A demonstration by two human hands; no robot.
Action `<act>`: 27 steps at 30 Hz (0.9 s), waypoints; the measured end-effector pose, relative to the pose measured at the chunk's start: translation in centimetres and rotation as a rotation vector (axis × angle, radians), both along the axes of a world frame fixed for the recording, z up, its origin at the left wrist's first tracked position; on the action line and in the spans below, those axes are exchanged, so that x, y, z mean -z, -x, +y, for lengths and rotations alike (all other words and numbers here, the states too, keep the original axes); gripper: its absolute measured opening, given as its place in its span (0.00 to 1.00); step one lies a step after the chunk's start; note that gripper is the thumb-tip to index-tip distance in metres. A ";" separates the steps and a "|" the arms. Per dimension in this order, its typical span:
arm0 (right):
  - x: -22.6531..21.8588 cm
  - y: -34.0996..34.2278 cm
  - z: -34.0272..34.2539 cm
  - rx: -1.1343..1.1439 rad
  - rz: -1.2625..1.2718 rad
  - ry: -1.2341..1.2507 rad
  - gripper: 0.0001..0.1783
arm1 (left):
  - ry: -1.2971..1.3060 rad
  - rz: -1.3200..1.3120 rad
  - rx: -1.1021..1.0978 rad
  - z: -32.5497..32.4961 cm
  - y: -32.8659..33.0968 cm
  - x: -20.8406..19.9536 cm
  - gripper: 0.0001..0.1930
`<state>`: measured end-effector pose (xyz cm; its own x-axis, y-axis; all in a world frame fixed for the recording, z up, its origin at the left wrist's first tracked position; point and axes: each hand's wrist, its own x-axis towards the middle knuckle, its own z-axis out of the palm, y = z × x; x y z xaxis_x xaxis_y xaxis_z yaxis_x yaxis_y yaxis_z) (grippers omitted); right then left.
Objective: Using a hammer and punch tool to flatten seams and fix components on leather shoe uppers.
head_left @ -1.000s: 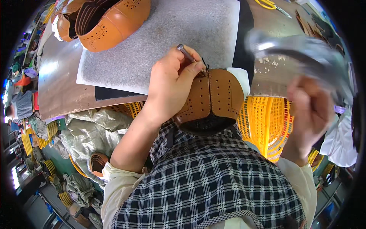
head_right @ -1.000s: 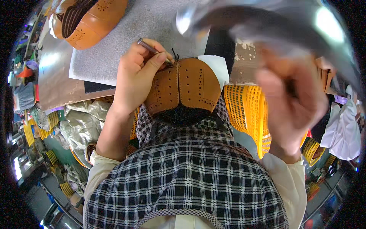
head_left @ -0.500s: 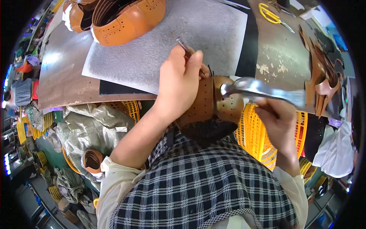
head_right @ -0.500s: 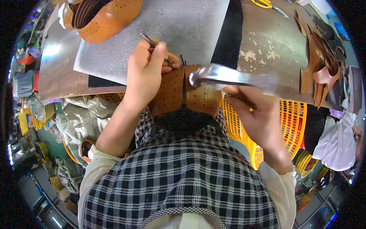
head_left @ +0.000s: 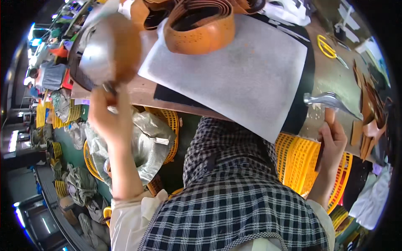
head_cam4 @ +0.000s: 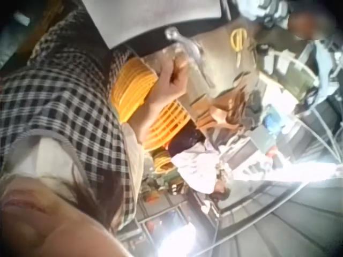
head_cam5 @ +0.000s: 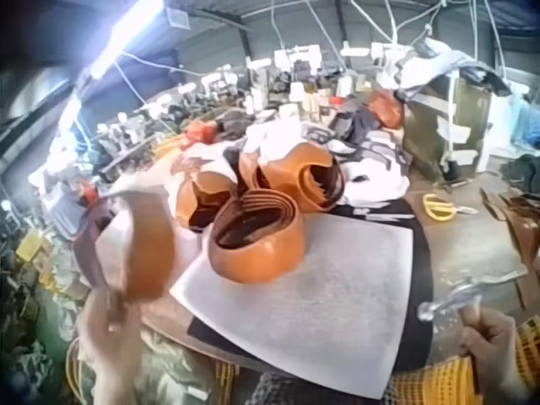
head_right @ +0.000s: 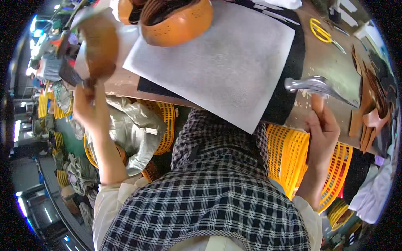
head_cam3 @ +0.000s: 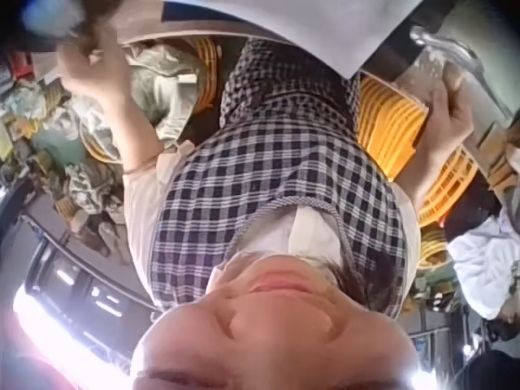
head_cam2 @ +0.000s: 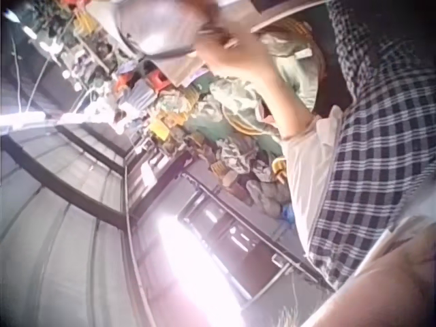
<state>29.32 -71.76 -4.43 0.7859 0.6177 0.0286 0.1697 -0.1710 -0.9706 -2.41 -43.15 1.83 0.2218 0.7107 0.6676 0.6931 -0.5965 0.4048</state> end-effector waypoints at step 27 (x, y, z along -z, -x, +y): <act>-4.5 3.0 2.3 -0.375 -0.384 0.096 0.12 | 0.563 0.378 1.291 -11.0 -6.2 5.2 0.06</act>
<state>26.28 -69.46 0.09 0.4557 0.8674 0.1997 0.5752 -0.1157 -0.8098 3.78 -54.12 -3.35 0.9908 0.0276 0.1322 -0.0751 -0.7012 0.7090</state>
